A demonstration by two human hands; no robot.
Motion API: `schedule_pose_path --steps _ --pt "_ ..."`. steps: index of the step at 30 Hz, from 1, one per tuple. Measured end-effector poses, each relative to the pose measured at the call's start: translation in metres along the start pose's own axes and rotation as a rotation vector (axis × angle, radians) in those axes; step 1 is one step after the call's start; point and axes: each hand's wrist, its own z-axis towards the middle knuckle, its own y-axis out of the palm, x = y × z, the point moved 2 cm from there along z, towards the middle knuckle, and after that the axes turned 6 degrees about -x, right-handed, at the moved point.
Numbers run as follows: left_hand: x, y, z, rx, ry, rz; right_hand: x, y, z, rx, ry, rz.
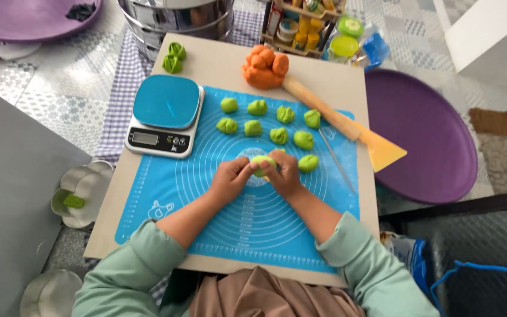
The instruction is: Shaping small pieces of green dough into flower petals or buds by hand on a silicone mat at a workstation.
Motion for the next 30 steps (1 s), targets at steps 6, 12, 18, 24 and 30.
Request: schedule_pose_path --steps 6,12,18,24,30 --pt "0.001 -0.001 0.003 -0.076 -0.029 0.05 -0.015 -0.005 0.008 -0.001 -0.045 -0.045" --pt "0.019 -0.009 -0.004 -0.132 -0.052 -0.025 -0.027 -0.003 0.01 0.056 -0.261 -0.29" --pt "0.003 -0.013 -0.007 -0.155 -0.016 -0.071 -0.03 0.006 0.007 0.01 -0.338 -0.444" --pt "-0.006 -0.015 -0.007 -0.259 0.049 -0.029 -0.034 0.014 0.003 -0.09 -0.466 -0.514" --pt "-0.006 -0.005 -0.005 -0.27 -0.006 0.006 -0.03 0.01 0.003 -0.066 -0.423 -0.662"
